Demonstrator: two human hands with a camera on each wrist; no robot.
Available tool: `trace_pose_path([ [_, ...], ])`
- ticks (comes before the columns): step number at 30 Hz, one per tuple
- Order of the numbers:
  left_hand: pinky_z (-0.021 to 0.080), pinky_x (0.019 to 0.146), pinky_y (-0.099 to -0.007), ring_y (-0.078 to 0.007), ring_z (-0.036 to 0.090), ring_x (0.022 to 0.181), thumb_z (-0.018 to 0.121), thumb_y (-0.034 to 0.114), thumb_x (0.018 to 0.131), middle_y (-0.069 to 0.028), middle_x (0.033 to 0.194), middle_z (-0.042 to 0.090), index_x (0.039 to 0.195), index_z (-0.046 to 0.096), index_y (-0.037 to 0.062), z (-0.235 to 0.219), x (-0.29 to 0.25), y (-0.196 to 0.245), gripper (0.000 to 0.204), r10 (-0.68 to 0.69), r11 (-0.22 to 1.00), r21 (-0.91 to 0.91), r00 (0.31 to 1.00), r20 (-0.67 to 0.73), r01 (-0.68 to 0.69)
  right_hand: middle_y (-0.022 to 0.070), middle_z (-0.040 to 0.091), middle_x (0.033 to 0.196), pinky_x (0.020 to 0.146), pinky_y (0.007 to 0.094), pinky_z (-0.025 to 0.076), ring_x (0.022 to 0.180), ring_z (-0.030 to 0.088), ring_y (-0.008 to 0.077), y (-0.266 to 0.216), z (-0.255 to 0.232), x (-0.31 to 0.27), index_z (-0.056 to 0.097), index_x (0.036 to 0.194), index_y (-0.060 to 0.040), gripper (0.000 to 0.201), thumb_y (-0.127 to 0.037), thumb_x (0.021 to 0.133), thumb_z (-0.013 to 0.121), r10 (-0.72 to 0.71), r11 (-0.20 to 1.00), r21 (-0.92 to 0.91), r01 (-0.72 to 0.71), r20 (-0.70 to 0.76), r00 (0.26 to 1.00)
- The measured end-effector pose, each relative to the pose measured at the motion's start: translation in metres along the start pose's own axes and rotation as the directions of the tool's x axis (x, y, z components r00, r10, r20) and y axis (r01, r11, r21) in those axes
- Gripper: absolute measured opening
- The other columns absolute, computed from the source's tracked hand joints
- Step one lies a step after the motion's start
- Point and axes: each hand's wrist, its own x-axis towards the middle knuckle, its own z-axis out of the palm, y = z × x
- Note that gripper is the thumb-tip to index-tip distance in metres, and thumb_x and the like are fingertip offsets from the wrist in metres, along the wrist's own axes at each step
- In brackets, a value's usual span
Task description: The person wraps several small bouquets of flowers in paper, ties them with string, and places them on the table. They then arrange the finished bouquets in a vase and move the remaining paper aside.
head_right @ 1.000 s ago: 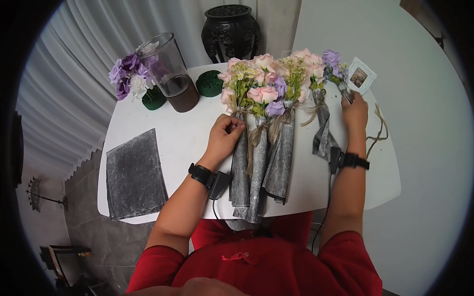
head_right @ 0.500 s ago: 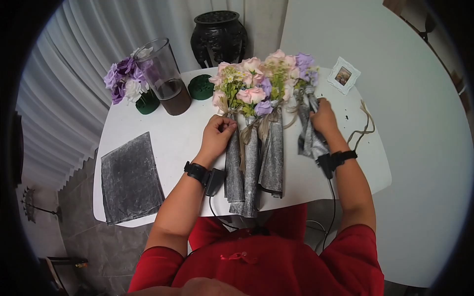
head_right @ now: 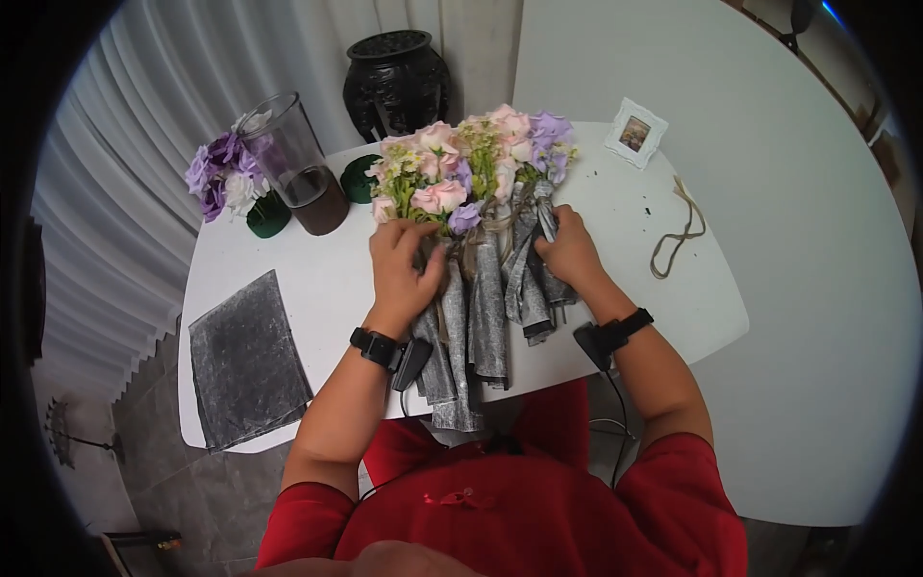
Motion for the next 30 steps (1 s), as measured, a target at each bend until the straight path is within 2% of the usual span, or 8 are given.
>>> trace_pose_path([
  [8,0.032,0.103,-0.0466,-0.0324,0.044,0.123,0.069,0.022,0.076,-0.0118,0.126,0.052,0.115,0.060,0.0113,0.019,0.016,0.062,0.042,0.317,0.926,-0.323,0.864,0.390,-0.194,0.0197,0.056,0.115,0.088,0.0385,0.046,0.105,0.056,0.0345,0.041,-0.027,-0.001,0.054,0.115,-0.0023,0.047,-0.037,0.084,0.063,0.033,0.997,0.072,-0.033,-0.008,0.999],
  [16,0.018,0.111,-0.0515,-0.0296,0.033,0.134,0.063,0.034,0.085,-0.0084,0.127,0.054,0.115,0.063,0.0138,0.054,-0.006,0.048,0.036,0.374,0.913,-0.377,0.682,0.629,-0.154,0.0177,0.060,0.103,0.079,0.0398,0.048,0.093,0.060,0.0336,0.117,-0.113,-0.038,0.056,0.098,-0.0018,0.030,-0.023,0.080,0.067,0.216,0.858,-0.420,-0.295,-0.226,0.950],
  [19,0.019,0.111,-0.0502,-0.0290,0.034,0.133,0.065,0.033,0.083,-0.0095,0.122,0.056,0.116,0.062,0.0106,0.053,-0.005,0.047,0.040,0.360,0.921,-0.368,0.645,0.674,-0.130,0.0125,0.062,0.074,0.068,0.0373,0.048,0.071,0.060,0.0285,0.137,-0.118,-0.035,0.058,0.086,-0.0002,0.020,-0.018,0.082,0.065,0.200,0.957,-0.175,-0.230,-0.174,0.964],
  [23,0.021,0.112,-0.0473,-0.0305,0.031,0.134,0.070,0.036,0.079,-0.0147,0.128,0.050,0.131,0.047,0.0070,0.049,-0.004,0.050,0.064,0.278,0.900,-0.435,0.714,0.643,0.042,0.0039,0.059,0.076,0.055,0.0277,0.046,0.063,0.052,0.0110,0.076,-0.112,-0.007,0.057,0.093,-0.0008,0.012,-0.011,0.088,0.060,0.222,0.929,0.326,-0.175,-0.112,0.969],
  [26,0.023,0.111,-0.0459,-0.0339,0.026,0.136,0.074,0.036,0.074,-0.0202,0.139,0.036,0.142,0.029,0.0070,0.045,-0.005,0.054,0.087,0.154,0.830,-0.551,0.918,0.365,0.079,0.0036,0.059,0.082,0.062,0.0272,0.049,0.071,0.056,0.0107,-0.016,-0.072,-0.017,0.058,0.098,-0.0033,0.017,-0.013,0.085,0.062,-0.076,0.824,0.564,0.058,0.008,0.997],
  [27,0.023,0.111,-0.0451,-0.0344,0.024,0.137,0.074,0.037,0.073,-0.0209,0.143,0.030,0.144,0.024,0.0079,0.044,-0.004,0.053,0.092,0.127,0.845,-0.532,0.952,0.278,0.043,0.0056,0.060,0.085,0.067,0.0291,0.049,0.076,0.059,0.0151,-0.056,-0.062,-0.037,0.061,0.095,-0.0049,0.017,-0.015,0.083,0.064,-0.073,0.737,0.663,-0.131,0.272,0.960],
  [28,0.023,0.111,-0.0443,-0.0350,0.022,0.137,0.074,0.037,0.073,-0.0215,0.146,0.024,0.147,0.018,0.0088,0.041,-0.001,0.050,0.097,0.103,0.861,-0.509,0.977,0.188,0.008,0.0084,0.062,0.088,0.073,0.0329,0.049,0.081,0.060,0.0216,-0.081,-0.056,-0.052,0.063,0.094,-0.0051,0.018,-0.019,0.082,0.065,-0.321,0.861,0.493,0.124,0.339,0.884],
  [30,0.025,0.110,-0.0430,-0.0342,0.029,0.134,0.068,0.031,0.081,-0.0206,0.142,0.033,0.143,0.028,0.0068,0.046,0.003,0.032,0.078,0.212,0.834,-0.540,0.970,0.121,-0.115,0.0103,0.062,0.090,0.080,0.0366,0.047,0.089,0.061,0.0254,-0.118,-0.051,-0.074,0.065,0.094,-0.0050,0.022,-0.023,0.082,0.067,-0.690,0.691,0.564,0.452,0.328,0.646],
])
